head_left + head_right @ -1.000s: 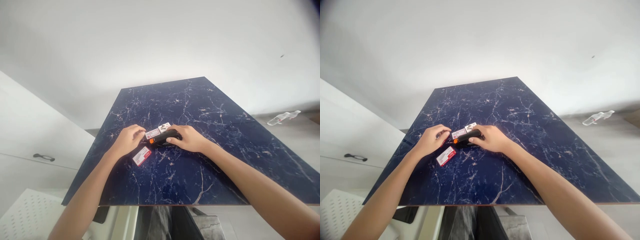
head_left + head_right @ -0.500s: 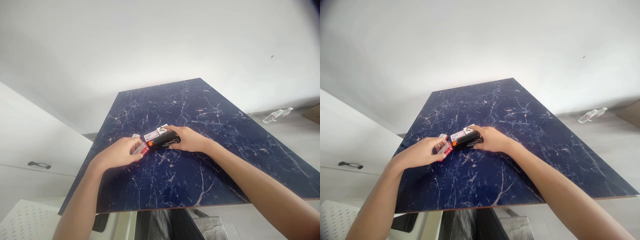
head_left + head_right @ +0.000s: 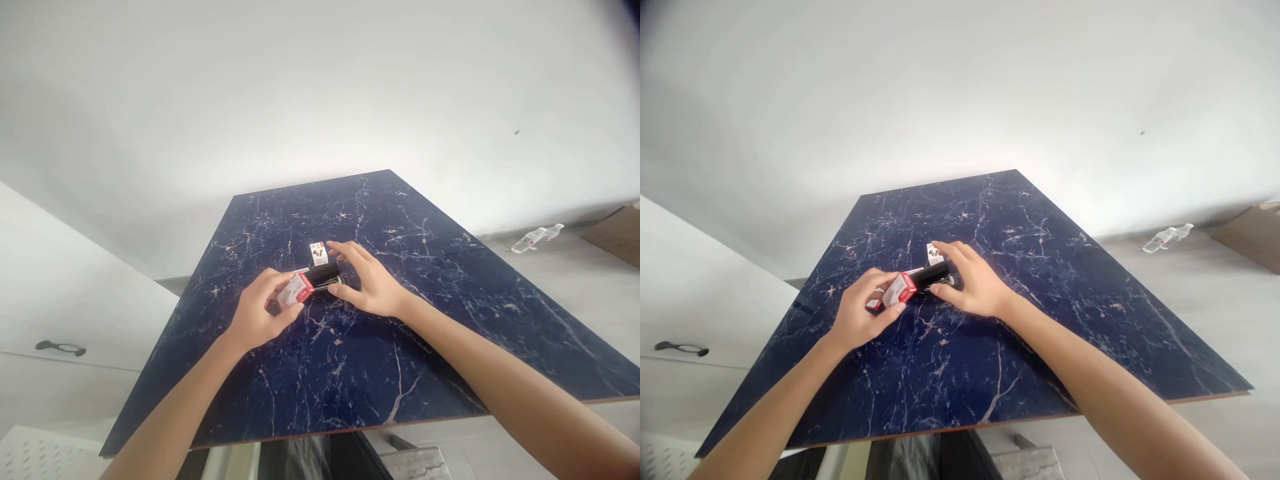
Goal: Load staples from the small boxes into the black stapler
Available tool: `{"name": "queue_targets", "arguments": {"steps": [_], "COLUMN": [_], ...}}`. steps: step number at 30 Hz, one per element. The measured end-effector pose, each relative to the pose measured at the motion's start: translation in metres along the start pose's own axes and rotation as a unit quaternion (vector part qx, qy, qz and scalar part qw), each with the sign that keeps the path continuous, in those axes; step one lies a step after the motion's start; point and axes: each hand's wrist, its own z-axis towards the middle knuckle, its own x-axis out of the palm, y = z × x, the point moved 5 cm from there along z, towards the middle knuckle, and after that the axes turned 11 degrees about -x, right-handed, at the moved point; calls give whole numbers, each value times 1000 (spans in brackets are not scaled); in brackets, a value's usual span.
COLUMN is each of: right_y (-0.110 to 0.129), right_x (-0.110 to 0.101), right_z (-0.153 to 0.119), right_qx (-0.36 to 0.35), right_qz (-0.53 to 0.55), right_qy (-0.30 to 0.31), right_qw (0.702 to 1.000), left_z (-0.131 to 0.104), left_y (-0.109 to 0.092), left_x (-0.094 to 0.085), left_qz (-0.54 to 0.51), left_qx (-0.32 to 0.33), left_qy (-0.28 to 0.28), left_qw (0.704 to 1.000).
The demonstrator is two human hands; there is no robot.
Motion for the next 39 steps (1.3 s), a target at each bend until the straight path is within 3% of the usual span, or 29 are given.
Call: {"name": "queue_targets", "arguments": {"steps": [3, 6, 8, 10, 12, 15, 17, 21, 31, 39], "right_y": [19, 28, 27, 23, 19, 13, 11, 11, 7, 15], "right_x": [2, 9, 12, 11, 9, 6, 8, 14, 17, 12], "right_z": [1, 0, -1, -1, -1, -1, -1, -2, -5, -2], "right_qx": [-72, -104, -99, -80, -55, -17, 2, 19, 27, -6], "right_qz": [46, 51, 54, 64, 71, 92, 113, 132, 119, 104], "right_qy": [32, 50, 38, 21, -2, -28, -31, -17, 20, -9], "right_qw": [996, 992, 993, 994, 996, 995, 993, 991, 992, 995], "left_z": [-7, -11, -10, -8, -7, -9, -9, -10, -12, -8], "left_y": [-9, -14, -11, -2, 9, 16, 19, 22, 32, 34], "left_x": [10, 14, 16, 20, 26, 33, 33, 32, 33, 24], "left_qz": [35, 25, -13, -114, -266, -446, -496, -529, -493, -386], "left_qx": [71, 100, 70, -12, -112, -203, -231, -265, -298, -302], "left_qy": [-23, -47, -37, 12, 91, 195, 212, 198, 186, 145], "left_qw": [997, 994, 997, 993, 953, 850, 810, 781, 796, 859]}}
